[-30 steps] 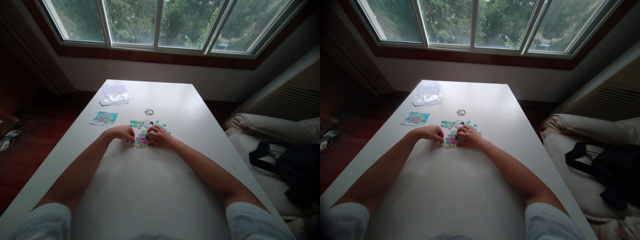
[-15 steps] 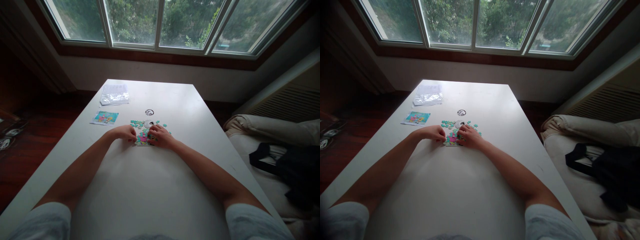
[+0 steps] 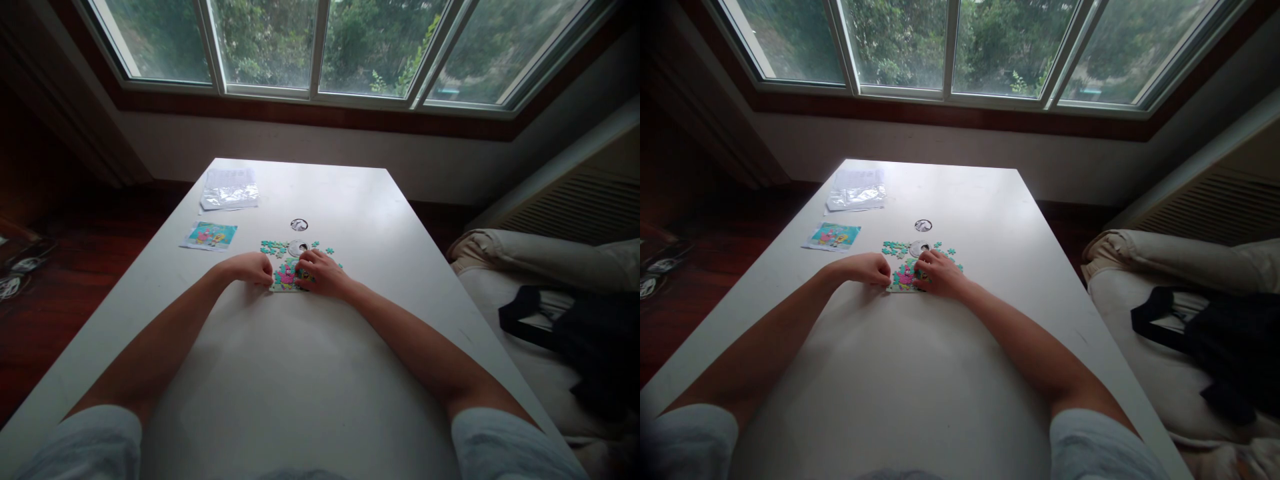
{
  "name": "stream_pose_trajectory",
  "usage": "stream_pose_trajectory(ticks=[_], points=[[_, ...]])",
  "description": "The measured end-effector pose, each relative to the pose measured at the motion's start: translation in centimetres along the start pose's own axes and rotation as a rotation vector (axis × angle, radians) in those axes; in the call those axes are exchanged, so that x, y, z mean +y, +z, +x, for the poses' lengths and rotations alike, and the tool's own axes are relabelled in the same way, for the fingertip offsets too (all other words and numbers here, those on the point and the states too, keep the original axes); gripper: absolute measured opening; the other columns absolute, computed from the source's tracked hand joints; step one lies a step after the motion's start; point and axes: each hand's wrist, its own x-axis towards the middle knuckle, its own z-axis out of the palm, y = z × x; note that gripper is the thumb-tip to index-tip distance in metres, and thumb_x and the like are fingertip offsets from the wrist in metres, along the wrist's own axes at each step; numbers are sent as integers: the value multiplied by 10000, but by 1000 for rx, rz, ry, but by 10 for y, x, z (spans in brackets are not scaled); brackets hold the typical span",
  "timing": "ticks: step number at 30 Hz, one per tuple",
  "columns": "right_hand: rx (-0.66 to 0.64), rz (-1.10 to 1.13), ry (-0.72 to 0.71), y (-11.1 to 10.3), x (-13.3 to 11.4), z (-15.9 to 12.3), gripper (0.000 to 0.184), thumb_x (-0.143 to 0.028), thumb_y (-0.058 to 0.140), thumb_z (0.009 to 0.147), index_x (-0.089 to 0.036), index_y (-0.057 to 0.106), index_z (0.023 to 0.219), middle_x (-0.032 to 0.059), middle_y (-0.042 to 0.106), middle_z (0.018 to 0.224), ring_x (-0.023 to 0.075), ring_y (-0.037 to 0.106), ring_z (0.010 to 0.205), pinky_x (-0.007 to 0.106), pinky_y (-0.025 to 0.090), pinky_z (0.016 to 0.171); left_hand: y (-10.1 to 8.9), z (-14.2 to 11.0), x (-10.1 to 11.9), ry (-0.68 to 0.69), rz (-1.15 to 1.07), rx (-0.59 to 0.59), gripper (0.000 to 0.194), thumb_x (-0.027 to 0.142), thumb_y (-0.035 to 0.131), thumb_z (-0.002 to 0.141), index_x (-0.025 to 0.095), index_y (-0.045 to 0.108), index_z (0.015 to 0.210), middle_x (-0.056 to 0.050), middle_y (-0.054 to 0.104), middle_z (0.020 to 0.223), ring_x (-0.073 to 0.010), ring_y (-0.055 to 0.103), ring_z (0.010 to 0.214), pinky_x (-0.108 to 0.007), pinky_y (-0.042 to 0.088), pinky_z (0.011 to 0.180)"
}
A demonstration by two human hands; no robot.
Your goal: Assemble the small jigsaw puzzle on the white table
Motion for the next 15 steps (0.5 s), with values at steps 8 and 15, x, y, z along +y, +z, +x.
stream_pose_trajectory(ticks=[8,15], points=[[-18,3,2,0,1,-1,252,-411,691,917,-223,657,1082,103,614,1110,259,528,1025,397,456,895,-5,-5,8,-28,181,-20,263,387,596,729,189,767,704,-11,674,610,-148,563,582,-261,342,545],[-23,1,6,0,1,0,261,-422,680,926,-219,655,1088,106,612,1116,261,528,1030,399,457,900,-2,-4,9,-32,258,-8,266,413,636,691,191,775,741,0,673,633,-146,566,627,-255,331,553]])
